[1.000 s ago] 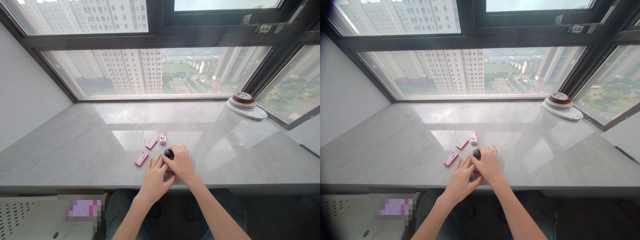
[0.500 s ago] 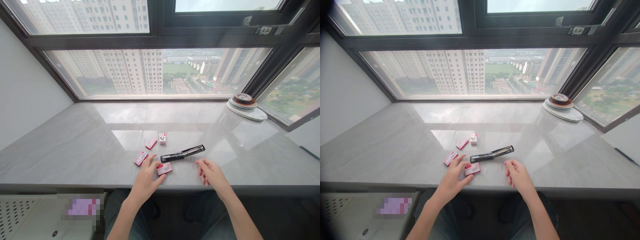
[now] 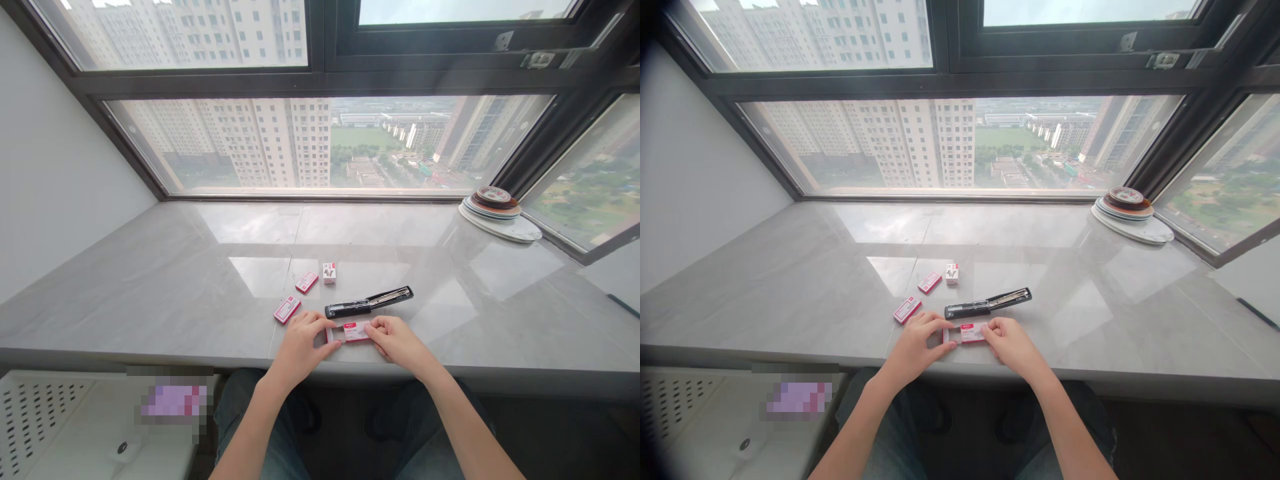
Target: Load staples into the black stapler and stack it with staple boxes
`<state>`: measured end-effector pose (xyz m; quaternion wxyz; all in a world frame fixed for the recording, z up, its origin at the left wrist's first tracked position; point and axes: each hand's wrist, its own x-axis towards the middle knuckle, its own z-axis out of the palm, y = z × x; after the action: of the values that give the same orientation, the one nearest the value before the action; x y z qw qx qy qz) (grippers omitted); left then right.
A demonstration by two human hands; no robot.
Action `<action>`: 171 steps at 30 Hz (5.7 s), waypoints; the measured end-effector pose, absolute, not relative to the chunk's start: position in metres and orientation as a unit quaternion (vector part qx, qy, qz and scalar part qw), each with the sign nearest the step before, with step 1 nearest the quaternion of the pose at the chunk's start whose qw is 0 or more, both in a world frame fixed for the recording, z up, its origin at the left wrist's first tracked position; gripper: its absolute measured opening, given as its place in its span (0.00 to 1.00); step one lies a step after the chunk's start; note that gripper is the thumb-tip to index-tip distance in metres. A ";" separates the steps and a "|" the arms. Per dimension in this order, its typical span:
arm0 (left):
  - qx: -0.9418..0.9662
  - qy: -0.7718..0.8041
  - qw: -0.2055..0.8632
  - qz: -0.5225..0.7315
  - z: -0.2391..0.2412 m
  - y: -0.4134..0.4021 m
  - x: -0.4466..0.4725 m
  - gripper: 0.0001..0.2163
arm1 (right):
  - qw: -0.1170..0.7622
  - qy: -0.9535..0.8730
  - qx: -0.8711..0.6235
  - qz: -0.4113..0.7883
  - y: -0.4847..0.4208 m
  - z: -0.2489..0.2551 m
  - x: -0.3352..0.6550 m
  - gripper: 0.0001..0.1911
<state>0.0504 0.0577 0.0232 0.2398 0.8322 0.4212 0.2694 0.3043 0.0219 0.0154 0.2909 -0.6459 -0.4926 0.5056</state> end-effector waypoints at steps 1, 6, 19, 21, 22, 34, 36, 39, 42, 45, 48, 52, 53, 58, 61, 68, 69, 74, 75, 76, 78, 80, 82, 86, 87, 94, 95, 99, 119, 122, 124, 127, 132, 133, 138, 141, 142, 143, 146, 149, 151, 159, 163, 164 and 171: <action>0.831 0.421 0.242 0.272 0.024 0.058 0.049 0.12 | 0.281 -0.510 -0.662 0.472 0.020 0.019 0.307 0.20; 0.817 0.443 0.226 0.292 0.023 0.055 0.052 0.23 | 0.299 -0.596 -0.695 0.268 0.024 0.047 0.300 0.14; 0.822 0.450 0.186 0.294 0.023 0.055 0.056 0.21 | 0.313 -0.642 -0.637 0.291 0.049 0.048 0.280 0.15; 0.822 0.451 0.183 0.296 0.022 0.055 0.056 0.20 | 0.314 -0.639 -0.634 0.302 0.052 0.050 0.278 0.16; 0.822 0.451 0.182 0.297 0.022 0.055 0.057 0.20 | 0.316 -0.636 -0.633 0.310 0.053 0.050 0.277 0.17; 0.820 0.455 0.176 0.298 0.014 0.060 0.056 0.20 | 0.367 -0.583 -0.637 0.345 0.057 0.032 0.256 0.14; 0.820 0.458 0.174 0.296 0.014 0.061 0.056 0.20 | 0.385 -0.577 -0.646 0.320 0.059 0.035 0.250 0.13; 0.822 0.458 0.170 0.294 0.016 0.061 0.055 0.20 | 0.384 -0.610 -0.629 0.290 0.062 0.041 0.243 0.11; 0.823 0.457 0.169 0.292 0.018 0.060 0.056 0.19 | 0.359 -0.651 -0.607 0.280 0.065 0.045 0.240 0.10; 0.821 0.455 0.171 0.300 0.017 0.060 0.057 0.19 | 0.340 -0.669 -0.608 0.257 0.066 0.049 0.239 0.09; 0.811 0.460 0.176 0.315 0.015 0.060 0.057 0.18 | 0.335 -0.686 -0.593 0.254 0.065 0.059 0.242 0.09; 0.810 0.466 0.190 0.301 0.014 0.060 0.055 0.13 | 0.259 -0.748 -0.560 0.246 0.058 0.071 0.250 0.05; 0.813 0.465 0.195 0.291 0.015 0.061 0.055 0.11 | 0.228 -0.765 -0.553 0.240 0.056 0.072 0.252 0.05; 0.813 0.461 0.222 0.278 0.021 0.061 0.055 0.08 | 0.138 -0.801 -0.536 0.225 0.052 0.066 0.254 0.07; 0.811 0.453 0.242 0.280 0.024 0.060 0.052 0.10 | 0.133 -0.796 -0.537 0.246 0.048 0.067 0.261 0.08; 0.793 0.461 0.280 0.283 0.029 0.054 0.040 0.11 | 0.197 -0.740 -0.577 0.284 0.032 0.065 0.302 0.24; 0.788 0.467 0.283 0.284 0.028 0.054 0.041 0.10 | 0.202 -0.736 -0.578 0.289 0.031 0.061 0.305 0.21; 0.760 0.505 0.268 0.310 0.020 0.051 0.058 0.09 | 0.251 -0.722 -0.562 0.314 0.027 0.044 0.295 0.06; 0.756 0.507 0.265 0.318 0.019 0.050 0.062 0.09 | 0.257 -0.719 -0.561 0.318 0.027 0.043 0.291 0.06; 0.754 0.508 0.259 0.325 0.018 0.048 0.066 0.10 | 0.263 -0.715 -0.562 0.321 0.025 0.042 0.288 0.07; 0.756 0.515 0.227 0.334 0.019 0.043 0.075 0.11 | 0.275 -0.703 -0.566 0.332 0.022 0.041 0.287 0.09; 0.763 0.531 0.169 0.328 0.021 0.039 0.084 0.12 | 0.278 -0.669 -0.581 0.370 0.019 0.037 0.296 0.14; 0.768 0.545 0.116 0.315 0.024 0.035 0.092 0.13 | 0.265 -0.600 -0.616 0.436 0.016 0.031 0.315 0.20; 0.783 0.544 0.094 0.288 0.023 0.031 0.101 0.21 | 0.318 -0.458 -0.664 0.499 0.023 0.022 0.362 0.32; 0.786 0.542 0.097 0.282 0.023 0.031 0.102 0.23 | 0.357 -0.443 -0.652 0.501 0.029 0.022 0.371 0.34; 0.792 0.545 0.102 0.255 0.021 0.034 0.097 0.30 | 0.427 -0.572 -0.547 0.438 0.083 0.058 0.363 0.32; 0.793 0.544 0.103 0.256 0.021 0.034 0.097 0.30 | 0.411 -0.607 -0.543 0.409 0.089 0.063 0.354 0.30; 0.788 0.544 0.111 0.265 0.018 0.035 0.099 0.28 | 0.326 -0.704 -0.542 0.321 0.104 0.071 0.318 0.24; 0.755 0.574 0.068 0.309 0.017 0.069 0.013 0.22 | 0.272 -0.718 -0.590 0.248 0.085 0.050 0.318 0.20; 0.793 0.524 0.109 0.291 0.020 0.089 -0.003 0.31 | 0.278 -0.714 -0.597 0.237 0.082 0.050 0.315 0.19; 0.811 0.508 0.103 0.271 0.023 0.098 -0.004 0.36 | 0.277 -0.706 -0.609 0.233 0.081 0.051 0.314 0.20; 0.821 0.509 0.083 0.244 0.023 0.109 0.006 0.34 | 0.270 -0.686 -0.632 0.237 0.080 0.051 0.312 0.21; 0.820 0.508 0.055 0.257 0.007 0.130 0.030 0.24 | 0.287 -0.651 -0.667 0.222 0.078 0.046 0.309 0.22; 0.817 0.511 0.057 0.260 0.003 0.134 0.036 0.23 | 0.294 -0.643 -0.672 0.219 0.078 0.045 0.309 0.22; 0.790 0.545 0.072 0.270 -0.009 0.146 0.068 0.26 | 0.316 -0.608 -0.697 0.209 0.084 0.040 0.306 0.24; 0.788 0.544 0.085 0.275 -0.007 0.146 0.084 0.30 | 0.337 -0.591 -0.702 0.209 0.091 0.038 0.305 0.25; 0.790 0.542 0.085 0.274 -0.006 0.146 0.088 0.31 | 0.344 -0.587 -0.700 0.219 0.092 0.037 0.306 0.26; 0.794 0.537 0.083 0.271 -0.004 0.146 0.091 0.31 | 0.350 -0.582 -0.696 0.234 0.093 0.035 0.306 0.27; 0.810 0.523 0.077 0.253 -0.001 0.145 0.096 0.26 | 0.371 -0.566 -0.674 0.296 0.091 0.028 0.307 0.30; 0.812 0.520 0.082 0.252 0.001 0.139 0.095 0.23 | 0.378 -0.530 -0.663 0.370 0.082 0.019 0.307 0.34; 0.806 0.523 0.079 0.266 0.001 0.131 0.093 0.22 | 0.376 -0.497 -0.654 0.430 0.075 0.014 0.304 0.36; 0.781 0.546 0.044 0.301 -0.001 0.084 0.057 0.23 | 0.366 -0.523 -0.561 0.527 0.073 0.006 0.246 0.31; 0.786 0.551 0.010 0.282 -0.002 0.090 0.017 0.22 | 0.363 -0.558 -0.492 0.562 0.083 0.004 0.191 0.27; 0.790 0.546 0.005 0.279 -0.002 0.095 0.005 0.22 | 0.370 -0.565 -0.485 0.555 0.087 0.003 0.177 0.26; 0.794 0.543 -0.030 0.271 -0.011 0.141 -0.078 0.21 | 0.391 -0.595 -0.489 0.504 0.126 0.004 0.095 0.19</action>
<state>-0.0781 0.1410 -0.0107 -0.0295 0.7941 0.5433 0.2708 0.0954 0.1262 0.0035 0.3908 -0.4894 -0.5946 0.5042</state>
